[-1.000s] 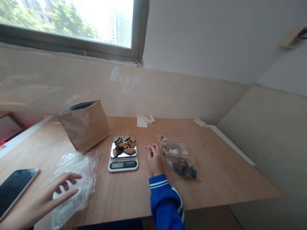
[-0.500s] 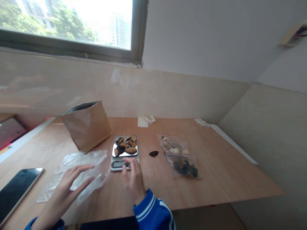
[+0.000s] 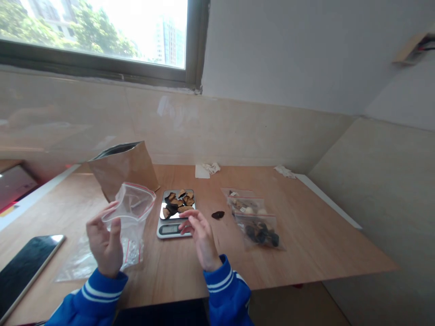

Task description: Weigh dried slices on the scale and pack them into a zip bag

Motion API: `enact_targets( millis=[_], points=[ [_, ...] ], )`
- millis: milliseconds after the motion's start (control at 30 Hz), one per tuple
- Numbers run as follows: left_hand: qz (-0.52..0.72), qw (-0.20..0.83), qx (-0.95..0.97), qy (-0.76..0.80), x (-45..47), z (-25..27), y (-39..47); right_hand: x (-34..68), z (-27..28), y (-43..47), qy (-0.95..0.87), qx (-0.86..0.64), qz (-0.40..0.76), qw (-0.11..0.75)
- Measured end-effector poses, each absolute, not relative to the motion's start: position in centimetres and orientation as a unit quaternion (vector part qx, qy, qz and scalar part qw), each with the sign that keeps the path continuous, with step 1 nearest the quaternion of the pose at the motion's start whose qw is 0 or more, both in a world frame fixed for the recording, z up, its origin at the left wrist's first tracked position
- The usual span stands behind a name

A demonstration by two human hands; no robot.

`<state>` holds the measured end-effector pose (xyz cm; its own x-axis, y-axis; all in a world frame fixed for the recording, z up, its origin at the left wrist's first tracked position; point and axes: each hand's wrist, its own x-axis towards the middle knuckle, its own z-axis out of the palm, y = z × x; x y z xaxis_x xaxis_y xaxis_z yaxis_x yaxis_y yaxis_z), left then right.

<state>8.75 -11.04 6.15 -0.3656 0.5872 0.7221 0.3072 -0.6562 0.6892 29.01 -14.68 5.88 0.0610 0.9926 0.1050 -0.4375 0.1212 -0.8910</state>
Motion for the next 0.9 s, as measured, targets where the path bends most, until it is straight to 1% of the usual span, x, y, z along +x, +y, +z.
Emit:
enact_targets(
  millis=[67,133,267,400,533,667,800,900],
  points=[
    [0.748,0.074,0.536,0.384,9.7,6.0,-9.7,30.3,5.3,-14.3,-0.416,-0.408,0.497,0.643],
    [0.757,0.065,0.538,0.365,10.4,5.4,-8.4,31.3,4.5,-13.7,-0.47,-0.478,0.406,0.621],
    [0.744,0.082,0.562,0.352,11.2,3.2,-6.8,32.1,2.9,-12.2,-0.595,-0.563,0.21,0.533],
    [0.73,0.124,0.563,0.368,11.1,1.2,-6.6,31.7,2.2,-11.1,-0.657,-0.587,0.114,0.459],
    [0.724,0.159,0.562,0.366,10.8,0.5,-6.8,31.1,2.0,-10.4,-0.675,-0.605,0.067,0.418],
    [0.729,0.208,0.55,0.35,10.9,0.4,-6.8,30.9,1.4,-9.9,-0.68,-0.611,0.061,0.401],
    [0.737,0.221,0.541,0.339,10.9,0.3,-6.8,31.2,1.4,-9.5,-0.673,-0.606,0.09,0.415],
    [0.736,0.213,0.551,0.33,10.8,0.3,-6.6,31.3,3.2,-9.4,-0.654,-0.587,0.117,0.463]
  ],
)
